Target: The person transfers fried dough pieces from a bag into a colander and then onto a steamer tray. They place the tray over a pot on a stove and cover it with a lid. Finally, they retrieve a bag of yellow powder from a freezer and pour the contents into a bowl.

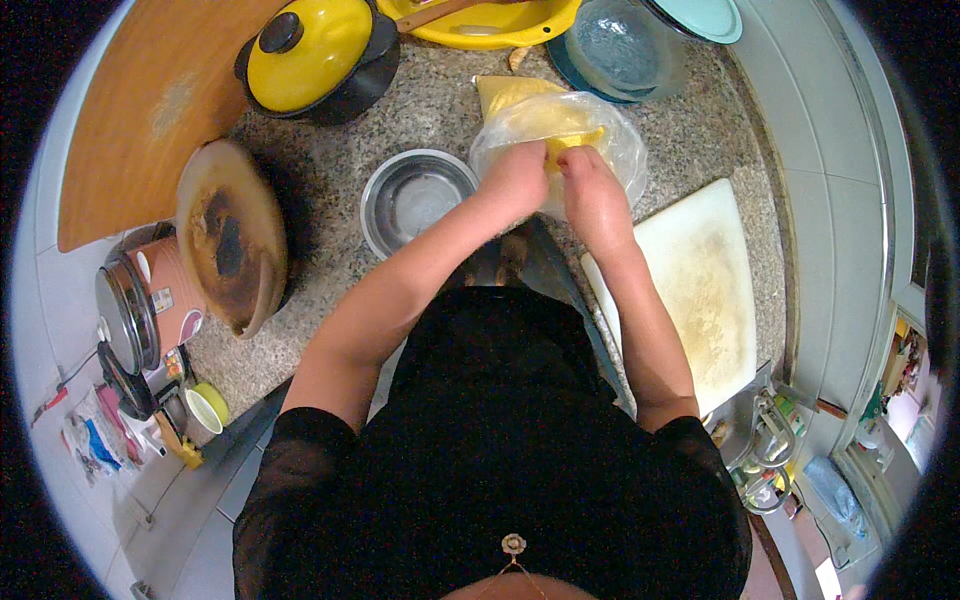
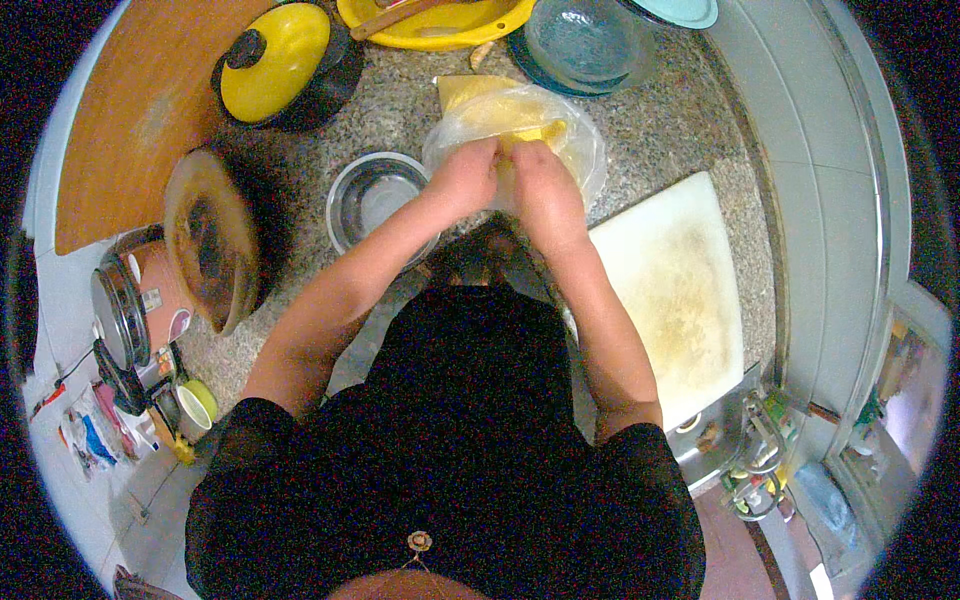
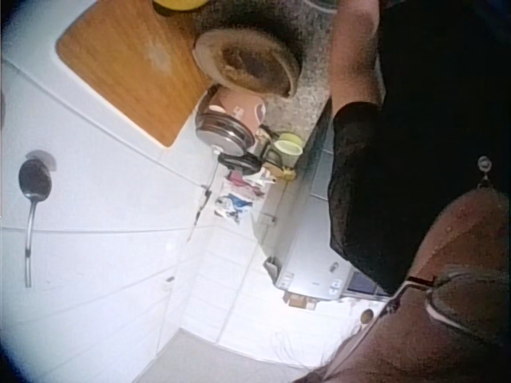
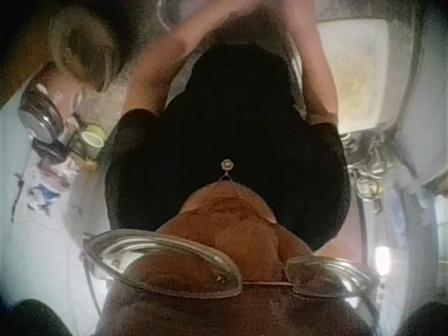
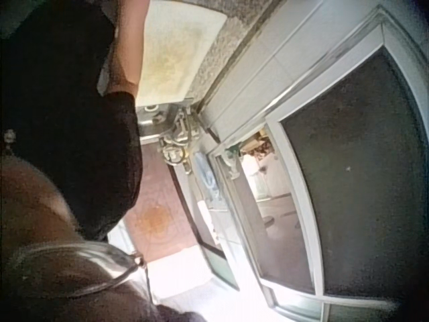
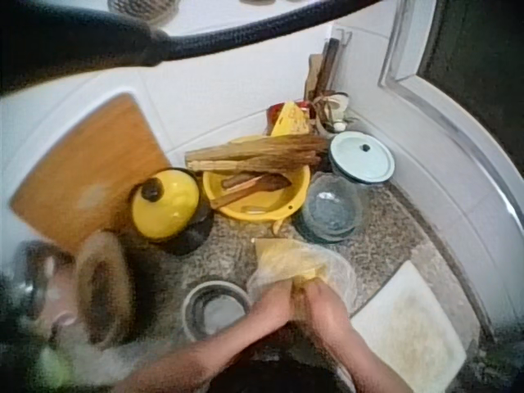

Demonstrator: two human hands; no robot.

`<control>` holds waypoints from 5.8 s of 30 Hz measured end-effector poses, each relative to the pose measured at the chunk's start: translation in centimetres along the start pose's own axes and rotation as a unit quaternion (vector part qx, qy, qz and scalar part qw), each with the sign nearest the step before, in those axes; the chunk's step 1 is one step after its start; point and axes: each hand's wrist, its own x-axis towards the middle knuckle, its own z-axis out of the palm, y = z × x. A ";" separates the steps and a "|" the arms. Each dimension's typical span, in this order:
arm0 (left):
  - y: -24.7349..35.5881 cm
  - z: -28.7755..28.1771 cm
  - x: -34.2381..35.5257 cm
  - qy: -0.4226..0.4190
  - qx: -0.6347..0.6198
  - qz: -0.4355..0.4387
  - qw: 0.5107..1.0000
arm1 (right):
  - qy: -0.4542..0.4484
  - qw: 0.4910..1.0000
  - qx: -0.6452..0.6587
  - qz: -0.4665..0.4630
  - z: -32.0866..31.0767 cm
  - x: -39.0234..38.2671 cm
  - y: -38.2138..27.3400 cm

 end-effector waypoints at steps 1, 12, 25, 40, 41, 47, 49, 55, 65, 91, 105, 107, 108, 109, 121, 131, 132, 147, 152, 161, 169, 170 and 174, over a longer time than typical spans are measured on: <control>-0.5 0.1 0.5 0.008 0.016 -0.008 1.000 | -0.019 0.997 -0.043 0.060 0.9 0.0 1.3; -0.5 3.5 2.5 0.331 -0.251 0.012 0.910 | 0.185 0.954 0.194 0.134 4.8 3.2 2.8; -0.4 6.1 4.4 0.261 -0.590 -0.137 0.752 | 0.309 0.733 0.512 0.323 9.3 5.2 1.5; 1.8 4.2 3.9 0.217 -0.643 -0.129 0.723 | 0.232 0.467 0.792 0.317 7.9 5.2 1.7; 2.0 4.1 3.8 0.219 -0.656 -0.129 0.711 | 0.226 0.458 0.799 0.318 7.5 5.2 1.4; 2.8 3.4 2.9 0.211 -0.672 -0.099 0.702 | 0.214 0.451 0.810 0.308 6.3 4.8 0.6; 3.4 2.7 2.4 0.197 -0.683 -0.102 0.696 | 0.215 0.461 0.804 0.308 6.1 4.6 0.2; 3.5 2.7 1.7 0.172 -0.705 -0.084 0.682 | 0.225 0.497 0.794 0.267 6.3 3.7 0.4; 5.1 -1.5 -2.2 0.209 -0.742 -0.042 0.636 | 0.208 0.561 0.763 0.245 3.0 2.8 -5.5; -7.8 -2.9 -11.7 0.431 -0.637 -0.199 0.607 | -0.005 0.674 0.686 0.275 15.2 -0.9 -14.7; -5.5 0.0 -12.3 0.418 -0.298 -0.063 0.856 | -0.169 0.474 0.802 0.321 14.4 -1.0 -10.1; -5.1 -0.7 -12.5 0.404 -0.280 -0.043 0.870 | -0.172 0.484 0.792 0.329 13.9 -0.9 -10.2; -5.0 -1.1 -12.7 0.405 -0.289 -0.042 0.867 | -0.174 0.500 0.781 0.331 13.6 -0.8 -10.2; -4.8 -1.4 -13.0 0.405 -0.298 -0.040 0.864 | -0.176 0.514 0.770 0.334 13.6 -0.7 -10.4; -10.5 -3.7 -15.1 0.401 -0.356 -0.133 0.833 | -0.153 0.273 0.883 0.350 14.9 1.2 -9.7; -10.8 -3.5 -15.3 0.394 -0.331 -0.080 0.854 | -0.160 0.129 0.907 0.368 7.5 1.4 -9.9; -10.7 -3.5 -15.3 0.399 -0.332 -0.070 0.852 | -0.166 0.113 0.909 0.364 6.3 1.6 -9.3; -9.7 -5.4 -15.7 0.312 -0.188 -0.046 0.930 | -0.072 0.991 0.114 -0.007 0.1 4.6 0.5; -10.8 -5.3 -15.1 0.272 0.031 0.069 0.959 | -0.056 0.990 -0.077 -0.104 0.5 4.7 1.2; -12.6 -5.4 -16.3 0.248 -0.363 -0.090 0.894 | 0.060 0.996 0.019 -0.066 -0.8 3.1 -2.7; -12.7 -5.8 -16.2 0.354 -0.255 -0.118 0.892 | -0.085 0.959 0.198 -0.184 5.0 0.1 -11.9; -12.7 -5.9 -16.3 0.348 -0.191 -0.126 0.909 | -0.132 0.956 0.157 -0.207 6.6 -0.1 -11.9; -15.6 -5.8 -17.7 0.289 -0.059 -0.187 0.937 | -0.114 0.952 0.140 -0.247 7.1 -0.3 -11.9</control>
